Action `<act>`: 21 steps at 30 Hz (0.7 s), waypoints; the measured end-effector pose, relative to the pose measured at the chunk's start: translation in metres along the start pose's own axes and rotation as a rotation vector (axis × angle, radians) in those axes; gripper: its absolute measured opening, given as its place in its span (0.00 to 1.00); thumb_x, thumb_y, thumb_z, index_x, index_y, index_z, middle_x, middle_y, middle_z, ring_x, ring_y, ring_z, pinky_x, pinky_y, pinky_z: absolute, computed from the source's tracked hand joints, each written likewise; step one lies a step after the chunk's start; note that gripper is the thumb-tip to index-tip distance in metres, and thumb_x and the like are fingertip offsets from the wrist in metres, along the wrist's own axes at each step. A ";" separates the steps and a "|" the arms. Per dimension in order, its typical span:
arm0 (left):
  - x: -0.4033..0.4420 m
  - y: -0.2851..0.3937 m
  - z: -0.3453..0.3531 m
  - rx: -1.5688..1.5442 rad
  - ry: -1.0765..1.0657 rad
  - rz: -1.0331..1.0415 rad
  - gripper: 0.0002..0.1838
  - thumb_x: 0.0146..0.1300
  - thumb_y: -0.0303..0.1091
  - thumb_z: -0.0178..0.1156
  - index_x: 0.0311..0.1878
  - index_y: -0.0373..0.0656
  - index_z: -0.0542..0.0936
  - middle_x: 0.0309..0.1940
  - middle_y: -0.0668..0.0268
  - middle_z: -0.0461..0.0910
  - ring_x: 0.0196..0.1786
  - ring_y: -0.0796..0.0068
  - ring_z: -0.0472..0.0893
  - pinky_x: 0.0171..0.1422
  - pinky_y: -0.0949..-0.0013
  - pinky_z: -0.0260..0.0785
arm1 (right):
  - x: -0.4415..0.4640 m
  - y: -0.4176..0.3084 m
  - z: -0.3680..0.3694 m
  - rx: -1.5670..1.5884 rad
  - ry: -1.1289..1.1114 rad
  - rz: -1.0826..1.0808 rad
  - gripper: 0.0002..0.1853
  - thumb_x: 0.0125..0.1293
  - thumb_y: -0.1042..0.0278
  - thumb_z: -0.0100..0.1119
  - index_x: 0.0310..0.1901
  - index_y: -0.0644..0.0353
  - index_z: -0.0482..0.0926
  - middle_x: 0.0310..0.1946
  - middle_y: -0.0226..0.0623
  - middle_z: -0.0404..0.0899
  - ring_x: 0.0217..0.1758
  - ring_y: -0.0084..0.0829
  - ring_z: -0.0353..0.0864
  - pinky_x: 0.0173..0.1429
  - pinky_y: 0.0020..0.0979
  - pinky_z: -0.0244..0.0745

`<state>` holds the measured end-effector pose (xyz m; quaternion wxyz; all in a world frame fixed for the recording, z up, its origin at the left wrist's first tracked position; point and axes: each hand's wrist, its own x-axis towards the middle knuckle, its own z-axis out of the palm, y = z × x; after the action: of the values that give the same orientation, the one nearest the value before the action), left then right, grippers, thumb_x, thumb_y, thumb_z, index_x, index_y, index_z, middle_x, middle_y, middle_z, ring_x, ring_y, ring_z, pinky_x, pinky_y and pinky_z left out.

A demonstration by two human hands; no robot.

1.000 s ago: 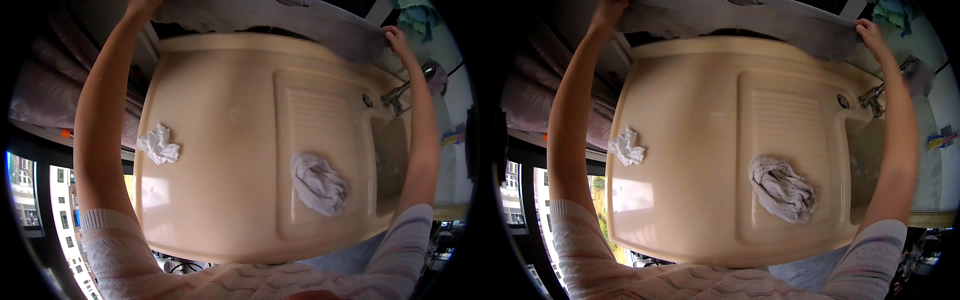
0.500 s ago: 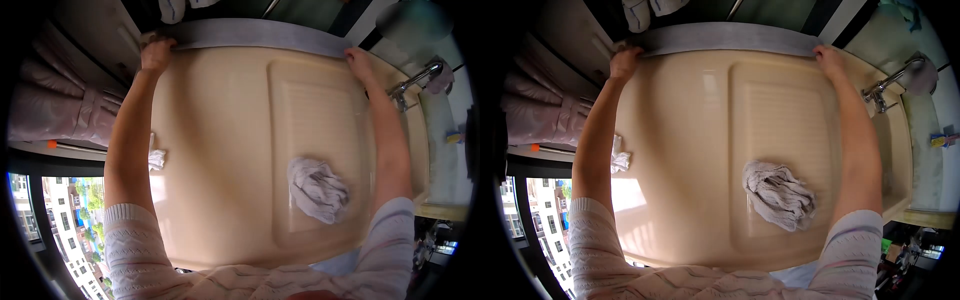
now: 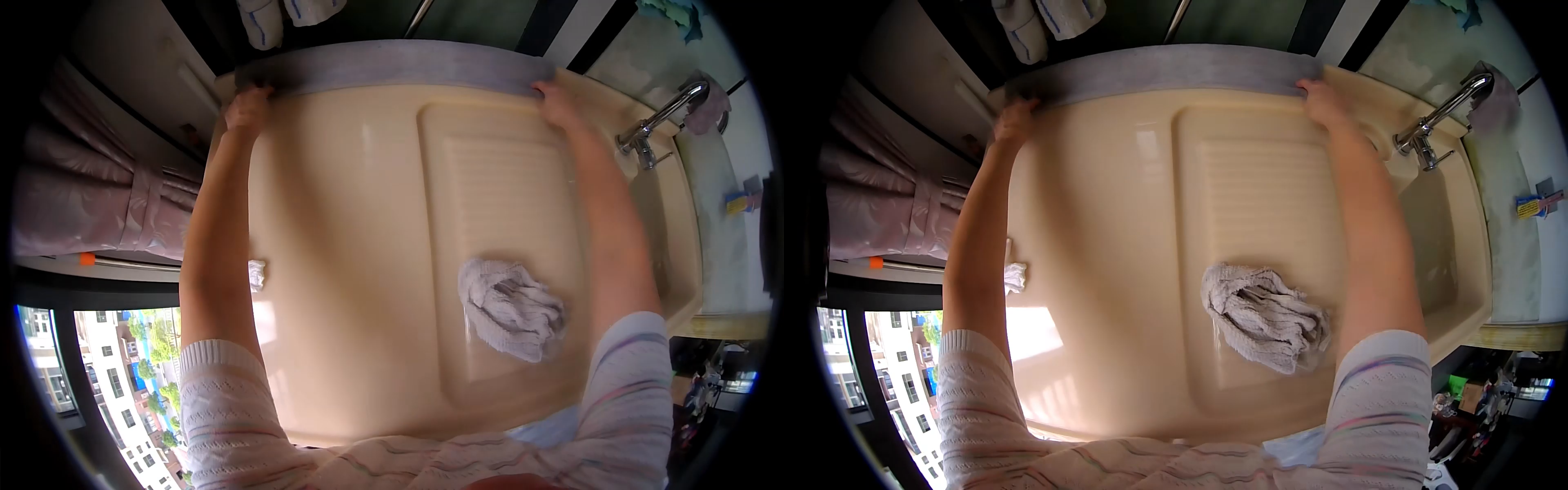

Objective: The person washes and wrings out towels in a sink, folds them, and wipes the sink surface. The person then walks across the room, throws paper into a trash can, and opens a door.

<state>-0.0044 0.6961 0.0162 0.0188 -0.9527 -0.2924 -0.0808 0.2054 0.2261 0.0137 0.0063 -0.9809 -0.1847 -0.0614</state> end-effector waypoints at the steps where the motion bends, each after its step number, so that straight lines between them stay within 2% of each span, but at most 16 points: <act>1: 0.000 -0.002 0.000 -0.070 -0.016 0.050 0.17 0.57 0.34 0.48 0.49 0.56 0.77 0.51 0.64 0.74 0.55 0.63 0.73 0.56 0.65 0.66 | 0.006 0.022 0.014 0.120 0.038 -0.054 0.18 0.59 0.67 0.48 0.53 0.50 0.72 0.50 0.34 0.74 0.55 0.37 0.71 0.59 0.40 0.62; 3: 0.003 -0.017 0.006 -0.212 -0.047 0.149 0.19 0.55 0.34 0.51 0.51 0.55 0.76 0.52 0.62 0.74 0.55 0.62 0.73 0.55 0.68 0.66 | 0.017 0.073 0.044 0.355 0.116 -0.164 0.20 0.59 0.64 0.51 0.55 0.50 0.70 0.48 0.35 0.75 0.55 0.36 0.71 0.59 0.33 0.64; 6: 0.011 -0.045 0.018 -0.877 -0.159 0.034 0.21 0.50 0.33 0.54 0.51 0.51 0.77 0.48 0.59 0.76 0.49 0.63 0.76 0.52 0.69 0.68 | -0.042 0.075 0.006 0.482 0.104 -0.078 0.21 0.56 0.68 0.52 0.53 0.59 0.71 0.42 0.35 0.78 0.45 0.29 0.77 0.48 0.29 0.72; 8: -0.014 -0.028 -0.008 -0.766 -0.054 0.048 0.20 0.49 0.31 0.56 0.48 0.48 0.78 0.43 0.58 0.78 0.44 0.65 0.78 0.49 0.70 0.69 | -0.109 0.025 -0.059 0.752 -0.313 0.133 0.21 0.57 0.66 0.55 0.53 0.60 0.70 0.38 0.30 0.77 0.37 0.21 0.77 0.43 0.23 0.71; 9: -0.031 -0.016 -0.023 -0.708 -0.001 0.054 0.19 0.48 0.30 0.57 0.47 0.47 0.78 0.40 0.58 0.79 0.42 0.65 0.79 0.47 0.70 0.69 | -0.138 0.010 -0.075 0.842 -0.432 0.106 0.21 0.58 0.65 0.56 0.53 0.60 0.71 0.37 0.28 0.77 0.36 0.19 0.76 0.42 0.22 0.71; 10: -0.047 -0.004 -0.032 -0.698 -0.036 0.148 0.18 0.49 0.30 0.56 0.46 0.46 0.79 0.38 0.58 0.80 0.40 0.66 0.79 0.46 0.70 0.70 | -0.165 -0.003 -0.087 0.933 -0.550 0.077 0.20 0.58 0.64 0.57 0.52 0.60 0.71 0.36 0.26 0.76 0.35 0.18 0.75 0.41 0.22 0.70; 12: -0.082 0.023 -0.048 -0.673 -0.101 0.336 0.15 0.50 0.30 0.56 0.43 0.45 0.80 0.34 0.59 0.81 0.37 0.67 0.80 0.44 0.70 0.70 | -0.217 -0.024 -0.102 1.020 -0.761 -0.007 0.21 0.58 0.62 0.59 0.51 0.61 0.71 0.36 0.28 0.77 0.36 0.19 0.75 0.41 0.24 0.70; 14: -0.129 0.054 -0.063 -0.811 -0.361 0.499 0.12 0.53 0.31 0.56 0.41 0.41 0.80 0.31 0.59 0.80 0.33 0.70 0.79 0.40 0.71 0.71 | -0.257 -0.033 -0.086 0.922 -0.718 -0.215 0.20 0.57 0.64 0.60 0.49 0.62 0.71 0.36 0.31 0.77 0.36 0.21 0.76 0.41 0.25 0.70; 16: -0.185 0.090 -0.086 -1.066 -0.772 0.467 0.14 0.56 0.33 0.58 0.39 0.31 0.78 0.27 0.60 0.78 0.25 0.75 0.76 0.29 0.74 0.70 | -0.273 -0.046 -0.080 0.821 -0.654 -0.291 0.19 0.57 0.65 0.60 0.48 0.65 0.72 0.36 0.33 0.77 0.37 0.22 0.75 0.42 0.25 0.71; 17: -0.209 0.106 -0.091 -1.032 -0.957 0.394 0.17 0.57 0.39 0.59 0.44 0.36 0.78 0.26 0.64 0.78 0.25 0.78 0.76 0.28 0.75 0.68 | -0.279 -0.051 -0.078 0.770 -0.617 -0.329 0.19 0.56 0.66 0.61 0.48 0.66 0.72 0.36 0.34 0.77 0.38 0.22 0.75 0.42 0.25 0.71; 18: -0.229 0.122 -0.095 -0.986 -1.097 0.396 0.23 0.56 0.46 0.61 0.46 0.35 0.77 0.27 0.63 0.78 0.24 0.78 0.75 0.28 0.76 0.67 | -0.280 -0.053 -0.075 0.849 -0.693 -0.276 0.19 0.56 0.68 0.60 0.48 0.66 0.72 0.36 0.33 0.77 0.38 0.20 0.74 0.43 0.24 0.70; 19: -0.250 0.136 -0.096 -0.949 -1.058 0.421 0.29 0.53 0.53 0.62 0.46 0.34 0.76 0.27 0.63 0.77 0.24 0.78 0.75 0.27 0.75 0.68 | -0.278 -0.053 -0.072 0.925 -0.771 -0.221 0.19 0.56 0.70 0.60 0.48 0.66 0.72 0.36 0.33 0.77 0.38 0.19 0.74 0.43 0.23 0.70; 20: -0.263 0.151 -0.090 -0.923 -1.096 0.409 0.33 0.50 0.51 0.66 0.50 0.33 0.73 0.31 0.61 0.78 0.31 0.75 0.77 0.35 0.73 0.71 | -0.276 -0.050 -0.072 1.000 -0.847 -0.165 0.19 0.55 0.71 0.60 0.48 0.66 0.72 0.37 0.32 0.76 0.38 0.18 0.73 0.44 0.22 0.70; 21: -0.272 0.159 -0.083 -1.012 -1.012 0.426 0.34 0.48 0.49 0.67 0.51 0.32 0.71 0.33 0.59 0.78 0.33 0.74 0.77 0.39 0.73 0.71 | -0.278 -0.049 -0.076 1.108 -0.820 -0.169 0.17 0.56 0.70 0.60 0.47 0.67 0.72 0.36 0.32 0.76 0.38 0.18 0.73 0.43 0.22 0.70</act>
<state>-0.1492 0.4071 0.0554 -0.5437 -0.8017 -0.0013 0.2483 -0.0786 0.1682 0.0548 0.4309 -0.7594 -0.2520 0.4172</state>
